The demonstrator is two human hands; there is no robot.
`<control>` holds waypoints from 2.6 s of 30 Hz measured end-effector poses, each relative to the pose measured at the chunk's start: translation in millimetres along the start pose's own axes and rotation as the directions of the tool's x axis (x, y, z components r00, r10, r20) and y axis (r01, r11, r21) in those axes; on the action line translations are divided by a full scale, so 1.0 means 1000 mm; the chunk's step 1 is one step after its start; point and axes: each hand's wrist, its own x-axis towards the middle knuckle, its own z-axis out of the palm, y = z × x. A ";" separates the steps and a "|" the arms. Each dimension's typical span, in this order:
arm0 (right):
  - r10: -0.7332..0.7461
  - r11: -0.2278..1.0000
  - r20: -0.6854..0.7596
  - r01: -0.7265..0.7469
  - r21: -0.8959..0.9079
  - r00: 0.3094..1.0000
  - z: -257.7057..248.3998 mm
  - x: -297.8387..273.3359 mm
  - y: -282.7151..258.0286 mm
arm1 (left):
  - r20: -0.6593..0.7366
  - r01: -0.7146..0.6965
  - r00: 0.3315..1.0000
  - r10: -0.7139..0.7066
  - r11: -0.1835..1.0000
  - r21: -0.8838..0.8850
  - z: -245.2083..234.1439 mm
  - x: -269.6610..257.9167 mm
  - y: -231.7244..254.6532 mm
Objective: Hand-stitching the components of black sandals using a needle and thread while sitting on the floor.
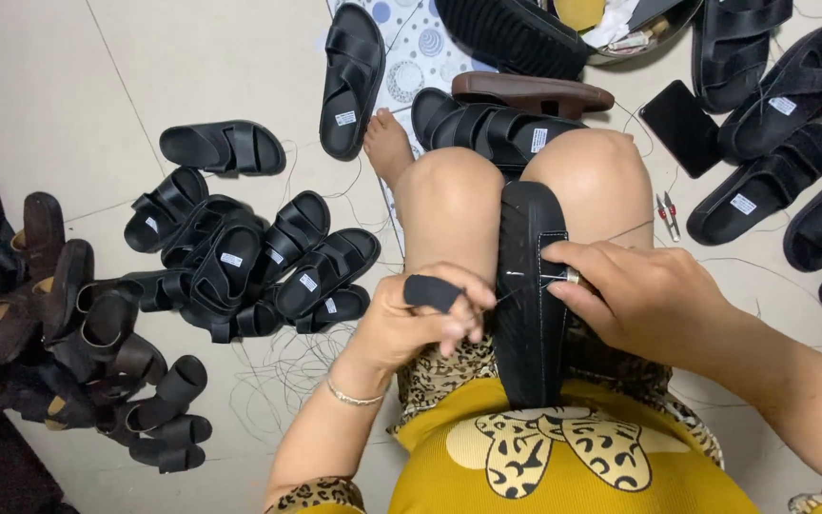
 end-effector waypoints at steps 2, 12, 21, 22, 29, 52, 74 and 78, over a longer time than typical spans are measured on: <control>-0.004 1.000 -0.038 0.003 -0.023 0.999 -0.003 0.002 -0.002 | 0.184 0.015 0.976 0.117 0.807 -0.591 -0.001 0.003 -0.017; -0.096 0.887 0.453 0.283 -0.366 0.886 -0.051 -0.030 0.037 | 0.000 -0.107 0.991 0.135 0.787 0.608 0.027 0.010 0.007; 0.426 0.623 0.289 -0.510 0.593 0.857 0.014 -0.027 0.008 | -0.282 -0.441 0.850 0.445 0.894 0.082 0.003 0.008 0.015; 0.363 0.566 0.211 -0.395 0.724 0.908 0.013 -0.024 0.003 | -0.274 -0.314 0.821 0.500 0.797 0.515 0.002 0.007 0.028; 0.278 0.461 0.097 -0.222 0.859 0.956 -0.004 0.002 -0.004 | 0.364 -0.447 0.878 0.311 0.263 0.855 0.055 -0.006 0.005; -0.002 0.870 -0.315 0.158 0.467 0.949 0.023 0.016 -0.031 | -0.299 -0.557 0.827 0.477 0.771 -0.309 0.033 -0.001 0.018; 0.103 0.924 0.148 -0.150 0.351 0.984 -0.012 -0.028 -0.009 | 0.208 -0.570 0.642 0.738 0.278 0.773 0.000 0.075 0.073; 0.044 0.764 0.061 -0.073 0.641 0.997 -0.029 0.009 -0.015 | 0.011 -0.423 0.735 0.678 0.445 0.790 -0.003 0.105 0.051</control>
